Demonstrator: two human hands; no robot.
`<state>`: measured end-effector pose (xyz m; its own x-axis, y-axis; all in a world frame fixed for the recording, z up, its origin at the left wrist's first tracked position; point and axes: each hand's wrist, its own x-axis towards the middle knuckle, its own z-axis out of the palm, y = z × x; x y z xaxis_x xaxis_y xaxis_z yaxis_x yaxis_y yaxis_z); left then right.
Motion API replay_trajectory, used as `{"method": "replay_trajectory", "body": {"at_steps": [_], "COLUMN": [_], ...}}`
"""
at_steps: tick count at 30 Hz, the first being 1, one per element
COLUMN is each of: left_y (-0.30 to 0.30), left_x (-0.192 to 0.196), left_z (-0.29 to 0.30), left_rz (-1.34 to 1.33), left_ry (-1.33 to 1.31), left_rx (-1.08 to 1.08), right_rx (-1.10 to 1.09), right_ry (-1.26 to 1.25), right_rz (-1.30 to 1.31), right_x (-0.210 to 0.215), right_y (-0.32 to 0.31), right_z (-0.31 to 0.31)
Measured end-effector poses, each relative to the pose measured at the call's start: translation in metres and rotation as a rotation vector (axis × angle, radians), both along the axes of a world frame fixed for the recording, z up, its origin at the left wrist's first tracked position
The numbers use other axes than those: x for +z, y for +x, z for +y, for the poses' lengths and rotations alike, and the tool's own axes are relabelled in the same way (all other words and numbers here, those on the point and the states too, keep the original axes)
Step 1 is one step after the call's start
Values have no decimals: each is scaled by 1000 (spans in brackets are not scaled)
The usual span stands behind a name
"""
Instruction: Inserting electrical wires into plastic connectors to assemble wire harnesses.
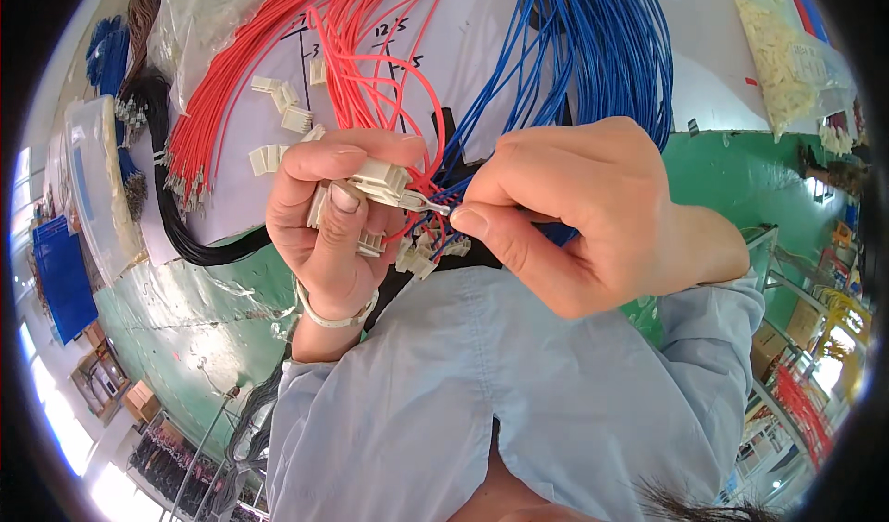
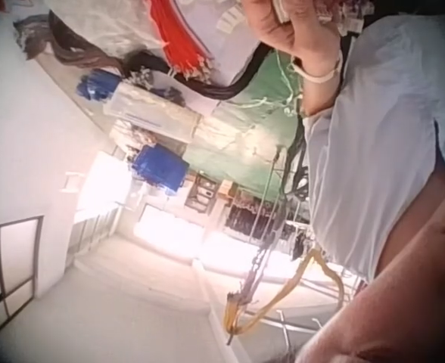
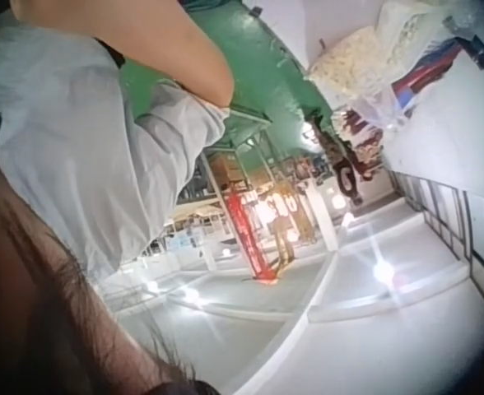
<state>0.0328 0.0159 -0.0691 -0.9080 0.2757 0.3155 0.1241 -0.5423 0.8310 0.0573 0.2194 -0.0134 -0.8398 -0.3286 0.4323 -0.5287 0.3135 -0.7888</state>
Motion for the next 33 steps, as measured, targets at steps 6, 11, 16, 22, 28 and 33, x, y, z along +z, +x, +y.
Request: {"method": "replay_trajectory", "body": {"at_steps": [6, 11, 16, 22, 28, 33], "left_y": [0, 3, 2, 0, -20, -28], "left_x": [2, 4, 9, 4, 9, 11], "left_z": [-4, -3, -5, 2, -24, -54], "left_rz": [23, 118, 41, 177, 53, -56], "left_ry": [-90, -197, -131, -262, -250, -123], "left_rx": [-50, 18, 27, 38, 385, 610], "right_rx": [-7, -68, -26, -80, 106, 89], "right_ry": [0, 30, 70, 199, 244, 405], "right_rz": [-80, 22, 188, 253, 227, 134], "right_x": [8, -6, -19, -20, -14, -26], "right_y": [-5, -2, -10, -9, -14, 32], "right_z": [4, -8, -2, -1, 31, 53]}}
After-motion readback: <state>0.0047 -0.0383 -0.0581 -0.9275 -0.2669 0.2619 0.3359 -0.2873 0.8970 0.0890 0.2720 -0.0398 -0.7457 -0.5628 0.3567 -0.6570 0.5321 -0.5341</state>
